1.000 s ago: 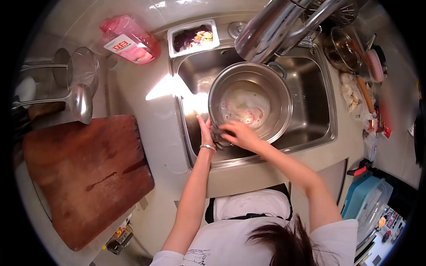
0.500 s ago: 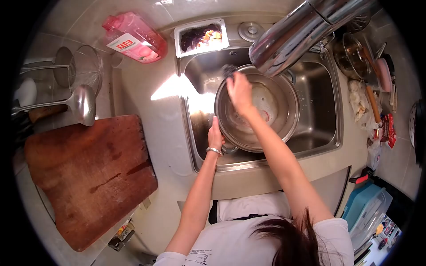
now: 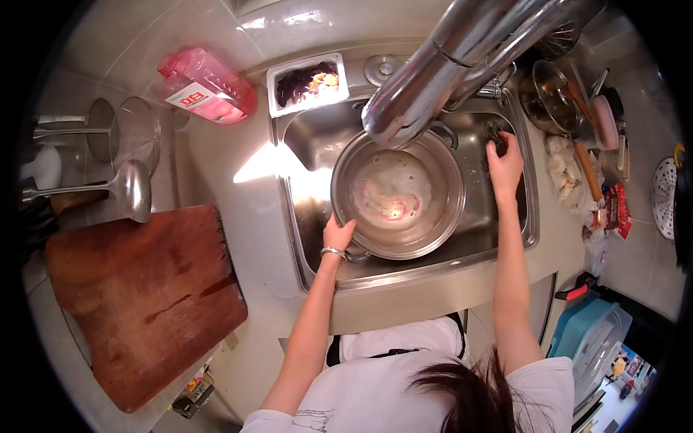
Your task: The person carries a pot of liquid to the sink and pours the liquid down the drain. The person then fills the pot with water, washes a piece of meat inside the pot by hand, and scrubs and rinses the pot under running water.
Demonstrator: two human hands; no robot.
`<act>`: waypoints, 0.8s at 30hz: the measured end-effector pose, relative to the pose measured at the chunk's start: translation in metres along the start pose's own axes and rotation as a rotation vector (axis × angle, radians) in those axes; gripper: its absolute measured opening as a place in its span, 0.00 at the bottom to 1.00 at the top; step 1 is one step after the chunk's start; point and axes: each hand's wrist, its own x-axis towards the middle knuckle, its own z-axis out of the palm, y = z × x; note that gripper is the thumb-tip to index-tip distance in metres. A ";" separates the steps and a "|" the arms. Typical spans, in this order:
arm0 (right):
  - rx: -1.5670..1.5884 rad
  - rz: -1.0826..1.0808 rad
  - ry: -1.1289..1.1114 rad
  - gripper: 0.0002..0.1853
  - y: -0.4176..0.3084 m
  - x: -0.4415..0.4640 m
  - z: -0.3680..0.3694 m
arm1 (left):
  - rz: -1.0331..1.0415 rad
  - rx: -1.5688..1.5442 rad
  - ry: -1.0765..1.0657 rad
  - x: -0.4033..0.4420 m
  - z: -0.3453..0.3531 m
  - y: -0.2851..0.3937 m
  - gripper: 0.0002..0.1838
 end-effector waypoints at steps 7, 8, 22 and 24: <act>-0.225 -0.248 -0.306 0.08 0.002 -0.049 0.004 | 0.021 0.272 0.108 -0.014 -0.001 0.026 0.22; -0.095 -0.374 -0.330 0.06 -0.006 -0.063 0.023 | 0.027 0.291 0.116 -0.013 0.000 0.027 0.21; 0.152 -1.048 -1.119 0.11 -0.007 -0.190 0.198 | 0.170 0.279 0.192 -0.013 0.004 0.018 0.25; -0.207 -0.975 -1.285 0.12 -0.019 -0.178 0.244 | 0.169 0.273 0.185 -0.013 0.004 0.020 0.25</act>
